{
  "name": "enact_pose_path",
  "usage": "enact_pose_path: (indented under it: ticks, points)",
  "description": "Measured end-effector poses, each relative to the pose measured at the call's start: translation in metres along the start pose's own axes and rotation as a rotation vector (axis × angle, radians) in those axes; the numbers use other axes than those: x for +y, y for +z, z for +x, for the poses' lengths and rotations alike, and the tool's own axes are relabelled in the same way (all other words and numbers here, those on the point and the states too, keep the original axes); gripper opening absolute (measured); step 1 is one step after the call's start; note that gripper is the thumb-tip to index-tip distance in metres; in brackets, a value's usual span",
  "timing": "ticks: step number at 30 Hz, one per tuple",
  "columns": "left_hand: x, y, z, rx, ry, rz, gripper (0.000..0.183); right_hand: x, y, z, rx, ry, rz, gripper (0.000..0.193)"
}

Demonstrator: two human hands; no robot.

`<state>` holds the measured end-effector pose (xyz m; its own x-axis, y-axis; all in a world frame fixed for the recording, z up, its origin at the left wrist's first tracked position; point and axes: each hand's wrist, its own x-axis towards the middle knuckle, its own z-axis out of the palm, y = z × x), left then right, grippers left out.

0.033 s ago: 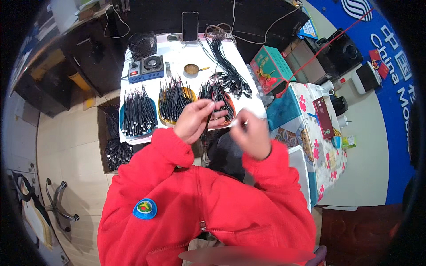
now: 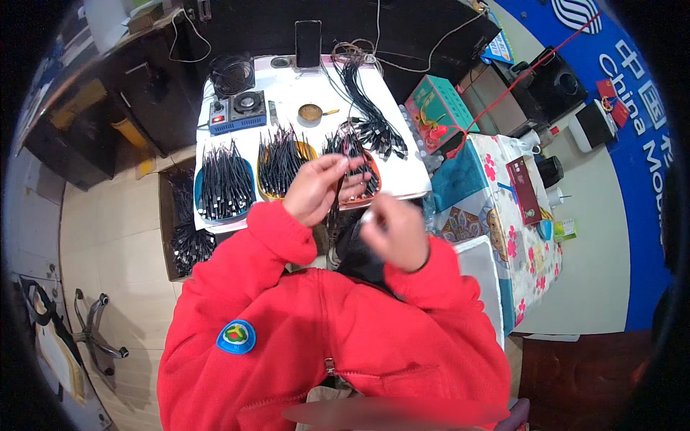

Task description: The person repeatedly picks black cables from trays, attaches white connectors to their ends, and places the finished cables into a separate tray. The process is continuous and repetitive throughout the clip.

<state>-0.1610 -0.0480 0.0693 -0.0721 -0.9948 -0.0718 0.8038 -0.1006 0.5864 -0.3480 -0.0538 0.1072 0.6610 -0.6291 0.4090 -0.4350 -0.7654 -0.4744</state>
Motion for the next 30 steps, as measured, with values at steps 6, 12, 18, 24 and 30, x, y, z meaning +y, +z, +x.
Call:
enact_pose_path:
  ticks: [6, 12, 18, 24, 30]
  points:
    - [0.028, 0.007, -0.001, 0.032, 0.334, 0.226, 0.019, -0.007, 0.07, -0.062, -0.335, -0.203, -0.044, 0.018]
    - [0.023, 0.002, -0.07, -0.368, 0.219, 0.211, 0.016, 0.022, 0.059, -0.037, -0.417, 0.104, 0.6, 0.019]
    - [0.006, -0.007, -0.102, -0.433, 0.099, 0.196, 0.02, 0.009, 0.022, 0.019, -0.157, 0.258, 1.345, 0.024]
    - [0.002, -0.001, -0.101, -0.328, 0.127, 0.283, 0.024, -0.011, 0.022, 0.03, -0.062, 0.238, 1.34, 0.018]
    - [0.005, 0.006, -0.1, -0.11, 0.252, 0.31, 0.015, -0.016, 0.018, 0.024, 0.022, 0.235, 1.136, 0.015]
